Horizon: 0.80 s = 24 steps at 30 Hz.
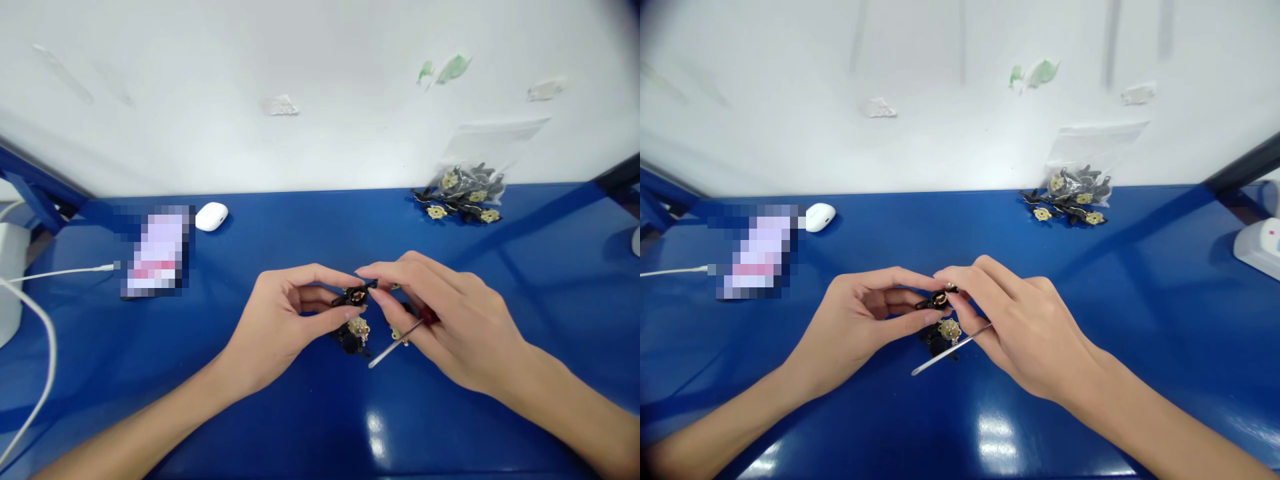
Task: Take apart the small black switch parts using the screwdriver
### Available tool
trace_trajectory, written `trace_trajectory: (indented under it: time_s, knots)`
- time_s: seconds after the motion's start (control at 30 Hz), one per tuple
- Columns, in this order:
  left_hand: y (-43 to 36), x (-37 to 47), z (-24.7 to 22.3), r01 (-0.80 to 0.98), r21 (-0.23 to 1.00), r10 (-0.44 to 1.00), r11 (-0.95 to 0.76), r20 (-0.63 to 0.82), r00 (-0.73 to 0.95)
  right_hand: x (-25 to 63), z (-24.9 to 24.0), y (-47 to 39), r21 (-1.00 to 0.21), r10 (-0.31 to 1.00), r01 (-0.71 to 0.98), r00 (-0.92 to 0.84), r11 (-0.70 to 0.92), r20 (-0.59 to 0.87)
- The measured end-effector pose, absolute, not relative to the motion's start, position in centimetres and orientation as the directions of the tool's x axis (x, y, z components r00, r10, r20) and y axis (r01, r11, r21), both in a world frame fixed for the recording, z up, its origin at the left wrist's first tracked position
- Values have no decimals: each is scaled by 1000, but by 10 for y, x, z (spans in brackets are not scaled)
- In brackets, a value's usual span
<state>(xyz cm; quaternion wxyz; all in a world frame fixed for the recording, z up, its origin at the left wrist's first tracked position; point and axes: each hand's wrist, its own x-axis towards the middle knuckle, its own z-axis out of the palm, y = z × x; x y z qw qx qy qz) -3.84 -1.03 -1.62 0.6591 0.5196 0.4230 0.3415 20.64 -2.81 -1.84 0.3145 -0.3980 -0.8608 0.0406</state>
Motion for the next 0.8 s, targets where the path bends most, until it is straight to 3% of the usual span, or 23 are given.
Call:
trace_trajectory:
  time_s: [0.3,0.8]
  knots:
    - [-8,-38,-17,-6,986,923,165,-152,355,205,-20,-29,-317,715,664,-493,677,496]
    - [-9,-40,-16,93,996,912,-15,-24,411,206,-23,-29,-291,690,656,-503,697,521]
